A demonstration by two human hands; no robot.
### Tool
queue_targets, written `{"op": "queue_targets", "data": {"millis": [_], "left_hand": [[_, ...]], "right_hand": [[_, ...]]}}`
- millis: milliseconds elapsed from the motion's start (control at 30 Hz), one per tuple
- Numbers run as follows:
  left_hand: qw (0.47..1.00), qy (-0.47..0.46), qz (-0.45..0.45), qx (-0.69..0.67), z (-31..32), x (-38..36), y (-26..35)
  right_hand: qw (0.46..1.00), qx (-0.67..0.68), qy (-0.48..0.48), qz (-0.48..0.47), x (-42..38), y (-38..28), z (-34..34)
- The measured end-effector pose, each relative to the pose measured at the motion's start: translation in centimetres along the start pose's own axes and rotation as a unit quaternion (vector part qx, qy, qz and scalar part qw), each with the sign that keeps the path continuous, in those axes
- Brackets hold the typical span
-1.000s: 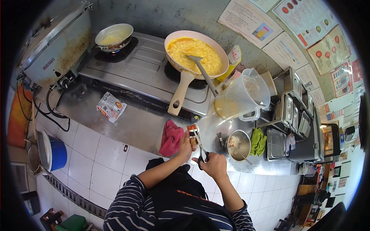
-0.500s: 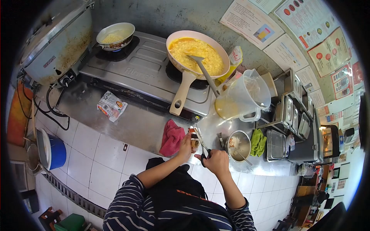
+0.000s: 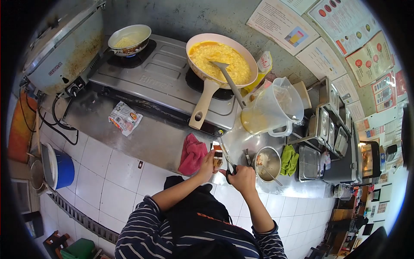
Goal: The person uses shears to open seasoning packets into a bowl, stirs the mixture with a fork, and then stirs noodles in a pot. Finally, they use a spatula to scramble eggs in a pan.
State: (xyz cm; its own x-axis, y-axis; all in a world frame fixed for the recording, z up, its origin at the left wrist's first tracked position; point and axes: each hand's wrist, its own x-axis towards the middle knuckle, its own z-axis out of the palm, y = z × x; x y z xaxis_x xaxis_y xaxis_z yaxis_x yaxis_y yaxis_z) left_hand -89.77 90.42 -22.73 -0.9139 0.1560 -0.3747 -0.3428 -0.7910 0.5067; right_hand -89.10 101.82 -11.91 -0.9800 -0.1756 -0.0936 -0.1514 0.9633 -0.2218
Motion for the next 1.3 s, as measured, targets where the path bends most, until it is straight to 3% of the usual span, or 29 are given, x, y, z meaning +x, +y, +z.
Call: {"op": "queue_targets", "data": {"millis": [167,267,400,467,533,600,633,667,733,767,833,867,933,967,1000,1067,1100,1133,1200,1233,1300], "left_hand": [[0.999,-0.017,-0.024,-0.037,-1.1,0.3,-0.5],[0.998,-0.044,-0.031,-0.037,-1.8,0.1,-0.3],[0.998,-0.053,-0.033,-0.025,-1.3,-0.3,0.3],[0.998,0.001,-0.007,0.065,0.6,0.2,0.2],[0.995,-0.026,-0.025,0.093,3.2,1.4,-0.2],[0.959,-0.086,-0.007,0.27,6.8,3.3,-0.9],[0.911,-0.123,0.03,0.393,8.8,4.3,-1.3],[0.906,-0.134,0.024,0.4,10.2,5.8,-2.3],[0.693,-0.226,0.219,0.649,12.4,8.4,-4.9],[0.689,-0.232,0.217,0.652,13.7,9.2,-5.8],[0.412,-0.221,0.321,0.824,15.8,10.4,-7.4],[0.407,-0.226,0.319,0.825,16.1,11.2,-8.3],[0.305,-0.264,0.359,0.842,16.2,12.8,-10.4],[0.314,-0.288,0.34,0.838,16.6,12.8,-10.7],[0.312,-0.292,0.338,0.839,16.7,12.9,-11.1],[0.296,-0.326,0.34,0.831,16.6,13.0,-11.5],[0.296,-0.342,0.341,0.824,17.1,12.7,-11.1],[0.294,-0.344,0.341,0.824,17.0,12.9,-11.2],[0.314,-0.36,0.37,0.797,16.6,13.3,-11.5],[0.313,-0.359,0.369,0.798,16.4,13.3,-11.5],[0.384,-0.37,0.337,0.776,16.7,13.0,-10.8]], "right_hand": [[1.0,0.006,0.026,-0.001,0.7,0.8,1.0],[0.998,0.051,-0.019,0.038,1.2,2.3,2.0],[0.995,0.083,-0.018,0.052,1.7,6.3,8.1],[0.99,0.106,0.078,0.045,1.3,7.1,10.6],[0.988,0.084,0.091,0.092,1.2,6.8,11.5],[0.992,0.091,0.024,0.078,0.6,5.7,10.0],[0.995,0.082,0.027,0.058,0.6,5.9,11.1],[0.996,0.074,0.031,0.035,0.5,6.3,12.2],[0.996,0.089,0.014,0.029,-0.3,6.3,13.2],[0.995,0.099,-0.009,0.011,-0.6,6.7,13.4],[0.985,0.172,-0.007,-0.024,-1.8,7.4,10.6],[0.969,0.238,-0.007,-0.064,-2.6,7.8,8.6],[0.952,0.301,-0.039,-0.039,-3.0,10.2,3.6],[0.93,0.359,-0.074,-0.017,-3.0,12.2,1.8],[0.926,0.377,0.008,0.0,-2.6,14.8,1.8],[0.947,0.265,0.126,0.128,-1.2,18.9,-0.6],[0.942,0.222,0.207,0.142,-0.3,20.7,-1.3],[0.941,0.223,0.208,0.144,0.8,22.1,-1.2],[0.95,0.216,0.225,0.01,2.5,24.5,-0.2],[0.95,0.218,0.225,0.009,3.0,25.2,0.2],[0.972,0.23,0.05,0.001,3.9,26.2,0.6]]}}
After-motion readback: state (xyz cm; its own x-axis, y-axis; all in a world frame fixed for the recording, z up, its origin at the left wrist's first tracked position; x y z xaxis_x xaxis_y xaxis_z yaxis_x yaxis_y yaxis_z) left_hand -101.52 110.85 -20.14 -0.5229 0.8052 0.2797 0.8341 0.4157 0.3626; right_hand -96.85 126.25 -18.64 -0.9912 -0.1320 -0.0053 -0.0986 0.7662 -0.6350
